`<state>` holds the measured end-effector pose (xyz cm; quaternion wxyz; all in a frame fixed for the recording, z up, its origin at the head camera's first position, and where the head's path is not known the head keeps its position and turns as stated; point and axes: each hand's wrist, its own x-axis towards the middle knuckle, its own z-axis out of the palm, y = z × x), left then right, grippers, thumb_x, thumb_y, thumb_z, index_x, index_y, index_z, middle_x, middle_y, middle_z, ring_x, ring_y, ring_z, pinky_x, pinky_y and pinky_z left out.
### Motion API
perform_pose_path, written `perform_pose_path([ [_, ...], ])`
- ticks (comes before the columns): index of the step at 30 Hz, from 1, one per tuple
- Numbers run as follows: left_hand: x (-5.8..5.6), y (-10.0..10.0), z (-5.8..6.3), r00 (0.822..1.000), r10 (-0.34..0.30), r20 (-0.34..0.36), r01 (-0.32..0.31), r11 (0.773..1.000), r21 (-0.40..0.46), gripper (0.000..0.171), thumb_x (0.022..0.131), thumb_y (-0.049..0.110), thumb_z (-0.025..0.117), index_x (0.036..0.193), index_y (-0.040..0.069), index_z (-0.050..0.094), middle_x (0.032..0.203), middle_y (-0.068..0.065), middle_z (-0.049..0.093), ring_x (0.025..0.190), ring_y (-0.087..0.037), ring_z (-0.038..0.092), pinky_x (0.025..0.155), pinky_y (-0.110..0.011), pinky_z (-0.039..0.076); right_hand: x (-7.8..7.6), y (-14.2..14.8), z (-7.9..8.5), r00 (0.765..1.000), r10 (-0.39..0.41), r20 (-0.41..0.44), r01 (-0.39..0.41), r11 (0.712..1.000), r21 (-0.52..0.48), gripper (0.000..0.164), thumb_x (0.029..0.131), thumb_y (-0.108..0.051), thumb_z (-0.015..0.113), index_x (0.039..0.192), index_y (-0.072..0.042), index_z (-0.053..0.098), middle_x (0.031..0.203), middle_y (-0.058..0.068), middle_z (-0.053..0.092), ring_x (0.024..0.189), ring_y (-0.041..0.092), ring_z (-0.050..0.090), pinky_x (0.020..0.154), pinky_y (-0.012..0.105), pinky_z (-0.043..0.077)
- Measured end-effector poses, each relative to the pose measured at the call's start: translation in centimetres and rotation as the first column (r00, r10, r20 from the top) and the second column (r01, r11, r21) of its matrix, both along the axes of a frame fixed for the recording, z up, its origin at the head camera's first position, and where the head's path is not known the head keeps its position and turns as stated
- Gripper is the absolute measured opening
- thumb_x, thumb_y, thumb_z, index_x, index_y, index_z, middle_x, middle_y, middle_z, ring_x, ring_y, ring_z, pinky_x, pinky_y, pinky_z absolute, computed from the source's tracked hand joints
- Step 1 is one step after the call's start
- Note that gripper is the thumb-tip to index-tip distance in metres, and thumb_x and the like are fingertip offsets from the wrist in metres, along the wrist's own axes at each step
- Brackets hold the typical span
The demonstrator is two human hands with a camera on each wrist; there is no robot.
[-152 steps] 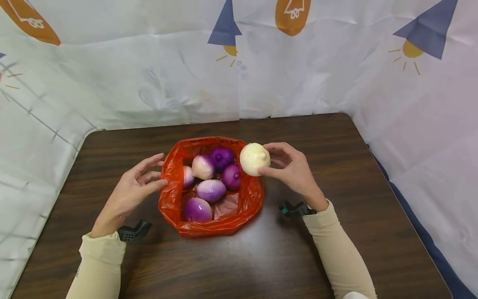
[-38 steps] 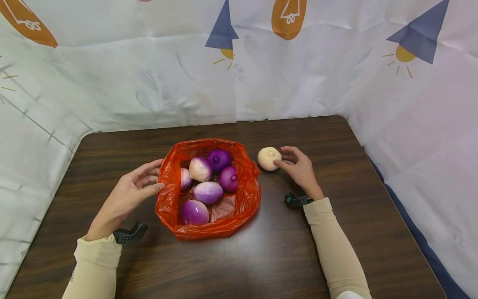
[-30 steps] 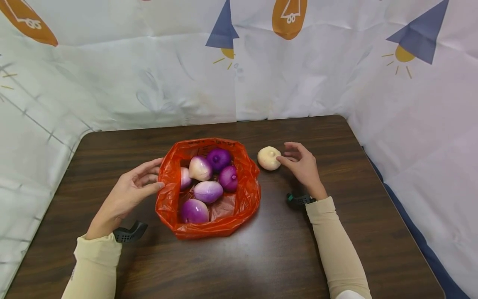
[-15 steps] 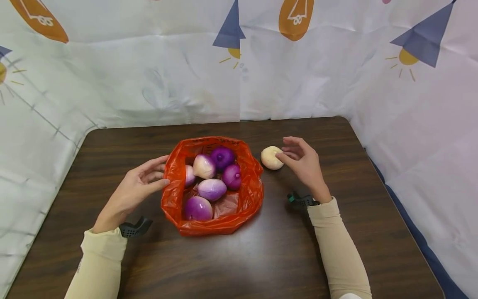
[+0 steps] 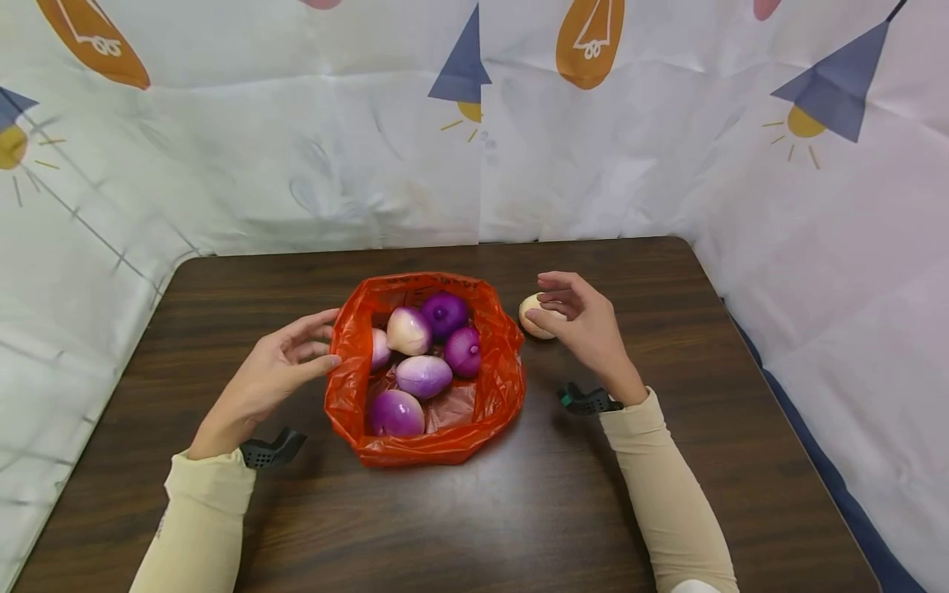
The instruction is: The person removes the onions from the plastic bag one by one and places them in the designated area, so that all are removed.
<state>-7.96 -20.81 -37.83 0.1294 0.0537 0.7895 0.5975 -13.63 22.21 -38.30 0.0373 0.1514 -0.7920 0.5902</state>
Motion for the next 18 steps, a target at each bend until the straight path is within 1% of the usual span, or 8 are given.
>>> perform_pose_path([
  [3,0.1,0.0,0.0,1.0,0.003,0.004,-0.003,1.0,-0.002,0.07,0.096,0.02,0.075,0.158,0.017,0.042,0.133,-0.013,0.055,0.106,-0.005,0.071,0.089,-0.021,0.06,0.2,-0.6,0.4,1.0,0.029,-0.001,-0.029,1.0,0.012,0.051,0.091,-0.008,0.078,0.138,-0.006,0.059,0.129,-0.003,0.066,0.118,0.031,0.067,0.097,0.017,0.056],
  [5,0.1,0.0,0.1,1.0,0.003,0.001,-0.003,1.0,0.001,0.07,0.096,0.02,0.075,0.158,0.016,0.042,0.133,-0.014,0.055,0.105,-0.005,0.071,0.089,-0.021,0.06,0.3,-1.1,0.6,0.999,0.044,-0.005,-0.044,0.999,0.03,0.051,0.091,-0.009,0.079,0.138,-0.007,0.06,0.13,-0.001,0.065,0.118,0.034,0.067,0.097,0.017,0.056],
  [7,0.1,0.1,0.2,1.0,0.005,-0.002,-0.005,1.0,0.001,0.07,0.096,0.02,0.075,0.158,0.016,0.042,0.133,-0.014,0.055,0.105,-0.005,0.071,0.088,-0.021,0.06,0.4,-1.6,0.8,0.998,0.06,-0.013,-0.059,0.997,0.046,0.052,0.09,-0.01,0.08,0.138,-0.008,0.06,0.131,0.001,0.065,0.118,0.035,0.067,0.098,0.017,0.056],
  [9,0.2,0.1,0.3,1.0,0.007,-0.003,-0.007,1.0,0.0,0.069,0.096,0.02,0.075,0.157,0.015,0.043,0.133,-0.014,0.055,0.104,-0.005,0.07,0.088,-0.02,0.06,0.5,-2.1,1.0,0.997,0.072,-0.02,-0.07,0.995,0.064,0.051,0.09,-0.01,0.08,0.137,-0.009,0.061,0.131,0.003,0.065,0.116,0.033,0.068,0.099,0.016,0.055],
  [13,0.2,0.0,0.4,1.0,0.012,0.007,-0.012,1.0,-0.008,0.069,0.096,0.021,0.075,0.157,0.017,0.044,0.133,-0.016,0.055,0.104,-0.005,0.07,0.088,-0.019,0.059,0.8,-3.3,1.4,0.993,0.116,-0.035,-0.113,0.991,0.073,0.052,0.088,-0.008,0.082,0.136,-0.009,0.062,0.131,0.009,0.066,0.115,0.031,0.069,0.1,0.018,0.055],
  [15,0.2,0.0,0.4,1.0,0.01,0.011,-0.01,1.0,-0.011,0.069,0.096,0.022,0.075,0.157,0.017,0.044,0.134,-0.017,0.055,0.104,-0.004,0.07,0.088,-0.019,0.059,1.0,-3.9,1.6,0.989,0.146,-0.039,-0.142,0.987,0.073,0.053,0.087,-0.007,0.083,0.135,-0.008,0.062,0.13,0.015,0.066,0.115,0.032,0.068,0.101,0.021,0.056],
  [18,0.2,-0.1,0.4,1.0,0.008,0.011,-0.008,1.0,-0.017,0.069,0.096,0.022,0.075,0.157,0.017,0.043,0.135,-0.018,0.055,0.104,-0.004,0.07,0.088,-0.019,0.059,1.3,-4.9,1.9,0.98,0.194,-0.039,-0.19,0.979,0.077,0.053,0.085,-0.006,0.084,0.134,-0.007,0.062,0.129,0.022,0.066,0.114,0.036,0.067,0.102,0.03,0.058],
])
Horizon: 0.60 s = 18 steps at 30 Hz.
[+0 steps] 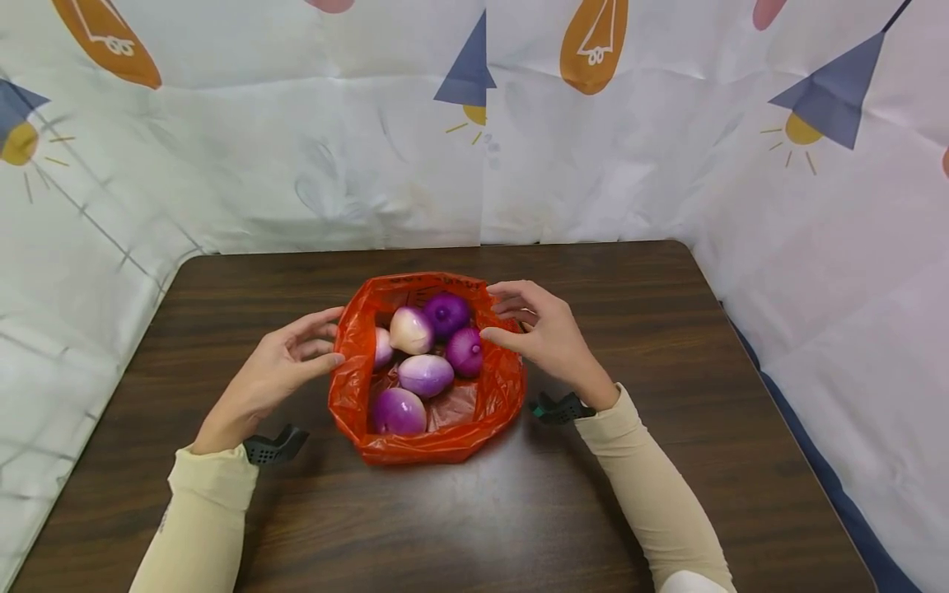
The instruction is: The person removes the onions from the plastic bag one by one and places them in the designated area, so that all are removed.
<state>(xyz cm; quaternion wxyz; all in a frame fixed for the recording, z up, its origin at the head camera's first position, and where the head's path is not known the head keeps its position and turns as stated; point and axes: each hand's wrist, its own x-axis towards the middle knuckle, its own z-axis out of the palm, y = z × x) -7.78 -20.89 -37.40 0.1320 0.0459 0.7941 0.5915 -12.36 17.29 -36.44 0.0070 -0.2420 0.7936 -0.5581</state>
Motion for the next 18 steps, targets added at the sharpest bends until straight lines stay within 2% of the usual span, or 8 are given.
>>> perform_pose_path([
  [3,0.0,0.0,0.0,1.0,-0.002,0.0,0.002,1.0,-0.005,0.07,0.096,0.022,0.075,0.157,0.017,0.043,0.135,-0.018,0.055,0.103,-0.003,0.07,0.088,-0.019,0.059,0.3,-1.1,0.1,0.999,0.048,-0.012,-0.048,0.999,0.014,0.053,0.084,-0.005,0.084,0.132,-0.005,0.063,0.127,0.025,0.066,0.113,0.04,0.067,0.102,0.036,0.059],
  [7,0.0,0.0,0.1,1.0,-0.002,0.005,0.002,1.0,-0.002,0.07,0.096,0.022,0.075,0.158,0.018,0.043,0.135,-0.017,0.055,0.103,-0.004,0.07,0.088,-0.019,0.059,0.6,-2.5,0.0,0.992,0.121,-0.041,-0.119,0.992,0.04,0.052,0.083,-0.003,0.085,0.131,-0.004,0.064,0.128,0.021,0.067,0.111,0.043,0.068,0.101,0.036,0.059],
  [14,-0.1,-0.1,0.0,1.0,-0.002,0.012,0.002,1.0,0.002,0.07,0.095,0.022,0.076,0.157,0.019,0.043,0.135,-0.016,0.056,0.104,-0.007,0.07,0.089,-0.02,0.059,1.1,-4.3,-0.7,0.976,0.215,-0.037,-0.213,0.976,0.056,0.053,0.083,-0.005,0.086,0.132,-0.006,0.064,0.128,0.012,0.068,0.109,0.04,0.071,0.099,0.051,0.058],
  [18,0.0,-0.2,0.0,1.0,-0.005,0.008,0.005,1.0,-0.007,0.07,0.096,0.023,0.076,0.158,0.019,0.043,0.135,-0.017,0.056,0.104,-0.006,0.07,0.088,-0.02,0.06,1.6,-5.3,-1.1,0.969,0.246,-0.027,-0.243,0.965,0.095,0.052,0.083,-0.012,0.087,0.13,-0.009,0.066,0.124,0.013,0.069,0.108,0.035,0.072,0.097,0.05,0.059],
])
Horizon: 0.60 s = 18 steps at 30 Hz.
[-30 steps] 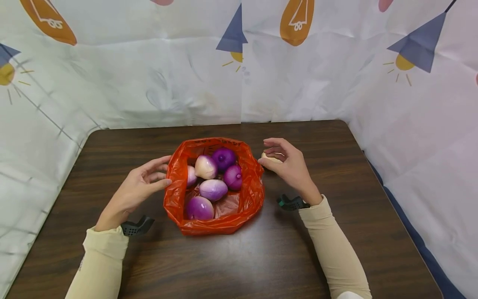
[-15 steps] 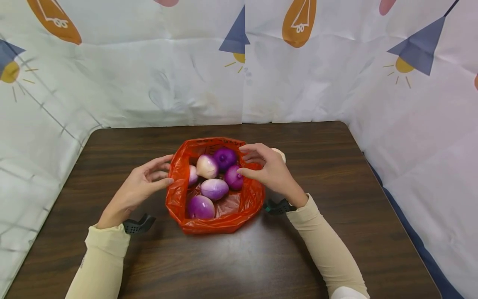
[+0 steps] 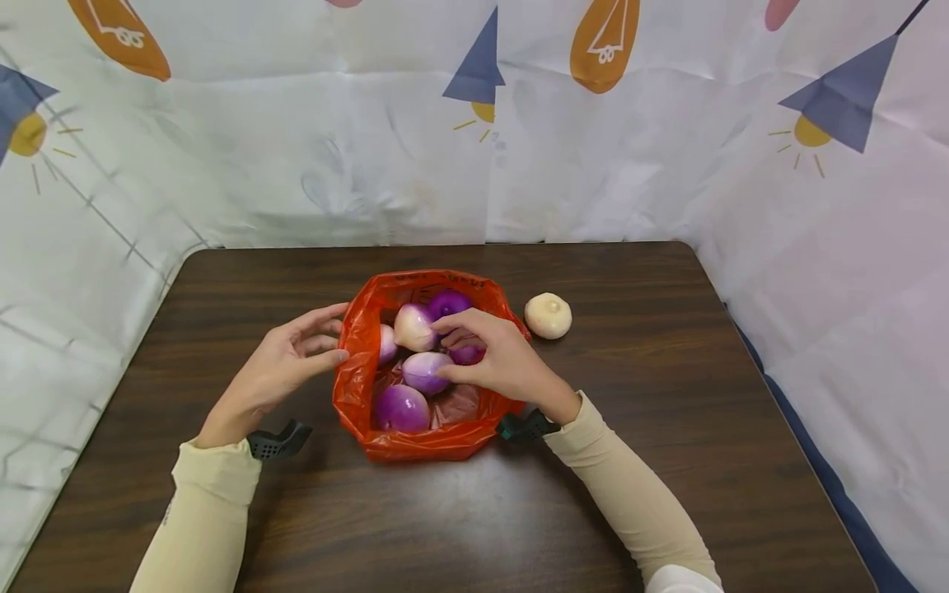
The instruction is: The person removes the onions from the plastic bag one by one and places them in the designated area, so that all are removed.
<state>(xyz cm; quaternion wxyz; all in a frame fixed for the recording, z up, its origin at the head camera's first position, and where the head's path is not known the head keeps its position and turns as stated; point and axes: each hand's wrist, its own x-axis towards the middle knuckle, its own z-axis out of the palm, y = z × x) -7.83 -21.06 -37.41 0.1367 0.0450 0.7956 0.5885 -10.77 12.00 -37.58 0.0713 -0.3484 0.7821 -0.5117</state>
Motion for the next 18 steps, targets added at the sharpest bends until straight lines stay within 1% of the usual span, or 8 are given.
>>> perform_pose_path([
  [4,0.0,0.0,0.0,1.0,-0.004,-0.005,0.004,1.0,-0.008,0.07,0.095,0.023,0.076,0.158,0.019,0.043,0.135,-0.018,0.056,0.103,-0.006,0.07,0.088,-0.02,0.06,0.6,-1.0,-0.2,0.999,0.051,-0.015,-0.05,0.998,0.041,0.052,0.083,-0.015,0.088,0.129,-0.008,0.066,0.123,0.015,0.07,0.108,0.028,0.073,0.096,0.047,0.06],
  [8,-0.1,0.0,0.0,1.0,-0.01,-0.007,0.01,1.0,-0.013,0.071,0.095,0.023,0.076,0.158,0.019,0.043,0.135,-0.017,0.057,0.103,-0.006,0.07,0.087,-0.021,0.06,1.2,-2.1,-0.3,0.994,0.099,-0.049,-0.093,0.989,0.115,0.051,0.082,-0.018,0.089,0.128,-0.009,0.068,0.124,0.008,0.072,0.109,0.021,0.073,0.096,0.037,0.061],
  [11,-0.1,0.0,0.0,1.0,-0.012,-0.008,0.012,1.0,-0.017,0.07,0.095,0.023,0.076,0.157,0.019,0.043,0.135,-0.017,0.057,0.103,-0.006,0.07,0.087,-0.021,0.06,1.4,-2.9,-0.5,0.987,0.135,-0.089,-0.116,0.975,0.192,0.048,0.083,-0.022,0.088,0.126,-0.014,0.069,0.126,0.002,0.072,0.113,0.015,0.07,0.098,0.031,0.059],
  [14,-0.1,0.0,0.0,1.0,-0.013,-0.01,0.013,1.0,-0.026,0.07,0.095,0.022,0.076,0.157,0.02,0.043,0.135,-0.017,0.057,0.103,-0.007,0.07,0.087,-0.021,0.06,1.6,-3.5,-0.8,0.977,0.167,-0.129,-0.132,0.961,0.243,0.047,0.083,-0.026,0.088,0.126,-0.016,0.071,0.127,-0.003,0.071,0.118,0.011,0.066,0.101,0.029,0.057],
  [18,-0.1,0.0,-0.1,1.0,-0.013,-0.01,0.013,0.999,-0.036,0.07,0.095,0.022,0.076,0.157,0.02,0.044,0.135,-0.017,0.057,0.103,-0.007,0.07,0.087,-0.022,0.06,1.8,-4.1,-1.3,0.969,0.194,-0.151,-0.149,0.952,0.269,0.048,0.083,-0.026,0.088,0.127,-0.018,0.071,0.129,-0.005,0.07,0.121,0.011,0.064,0.103,0.029,0.056],
])
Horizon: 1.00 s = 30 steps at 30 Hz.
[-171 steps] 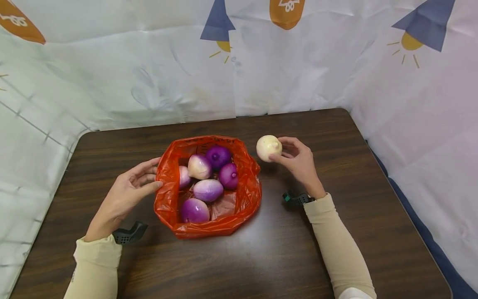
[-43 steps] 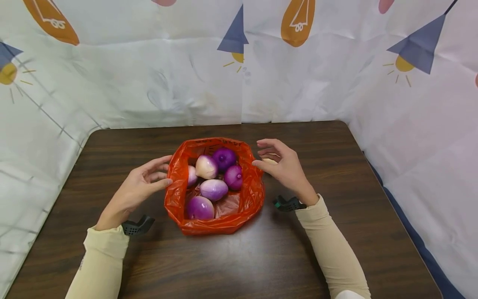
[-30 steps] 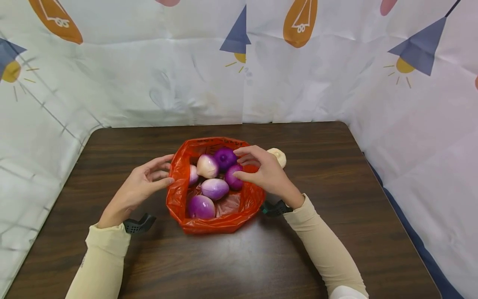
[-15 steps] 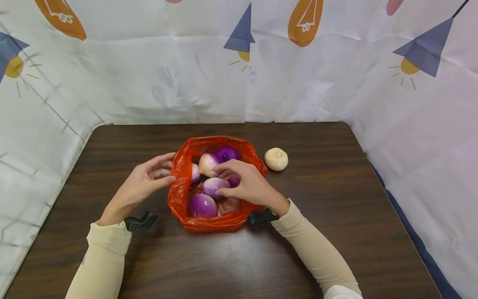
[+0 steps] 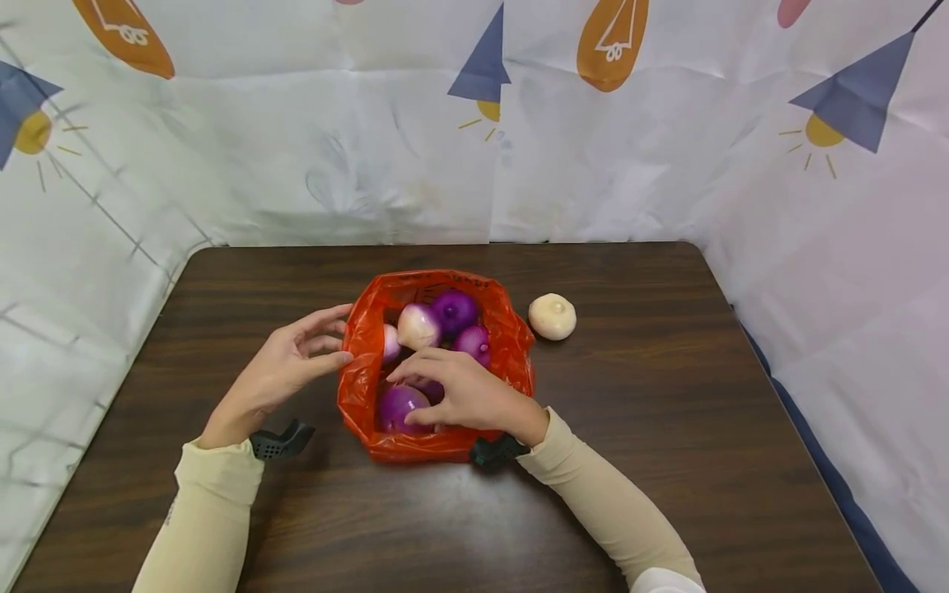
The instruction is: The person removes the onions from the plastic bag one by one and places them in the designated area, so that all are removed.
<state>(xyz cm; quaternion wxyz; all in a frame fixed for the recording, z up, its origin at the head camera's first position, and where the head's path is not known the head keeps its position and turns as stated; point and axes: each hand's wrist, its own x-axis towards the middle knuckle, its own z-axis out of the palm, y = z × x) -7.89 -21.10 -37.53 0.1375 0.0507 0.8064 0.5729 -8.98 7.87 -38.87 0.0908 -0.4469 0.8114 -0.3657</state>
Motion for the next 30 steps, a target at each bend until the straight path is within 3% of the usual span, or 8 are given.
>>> perform_pose_path([
  [15,-0.1,0.2,-0.2,1.0,0.0,-0.026,-0.001,0.999,-0.034,0.07,0.095,0.023,0.076,0.157,0.02,0.044,0.134,-0.016,0.058,0.103,-0.009,0.069,0.085,-0.021,0.06,0.3,-0.8,-1.4,0.992,0.066,-0.105,-0.062,0.997,0.045,0.047,0.084,-0.022,0.087,0.128,-0.016,0.071,0.131,-0.002,0.07,0.132,0.017,0.059,0.117,0.035,0.047],
  [22,-0.2,0.1,-0.3,0.999,-0.007,-0.032,0.006,0.999,-0.051,0.069,0.095,0.023,0.075,0.157,0.019,0.044,0.134,-0.016,0.058,0.102,-0.01,0.069,0.084,-0.021,0.06,0.6,-1.3,-1.5,0.992,0.079,-0.097,-0.065,0.987,0.147,0.051,0.084,-0.026,0.086,0.131,-0.016,0.069,0.134,-0.003,0.07,0.134,0.018,0.057,0.117,0.036,0.047],
  [30,-0.4,0.3,-0.5,0.999,-0.014,-0.035,0.012,0.999,-0.05,0.07,0.095,0.021,0.076,0.157,0.017,0.044,0.134,-0.016,0.058,0.101,-0.007,0.069,0.083,-0.021,0.061,0.8,-1.4,-2.1,0.994,0.066,-0.093,-0.048,0.982,0.184,0.058,0.08,-0.026,0.089,0.134,-0.017,0.067,0.137,-0.002,0.068,0.136,0.019,0.057,0.116,0.037,0.049],
])
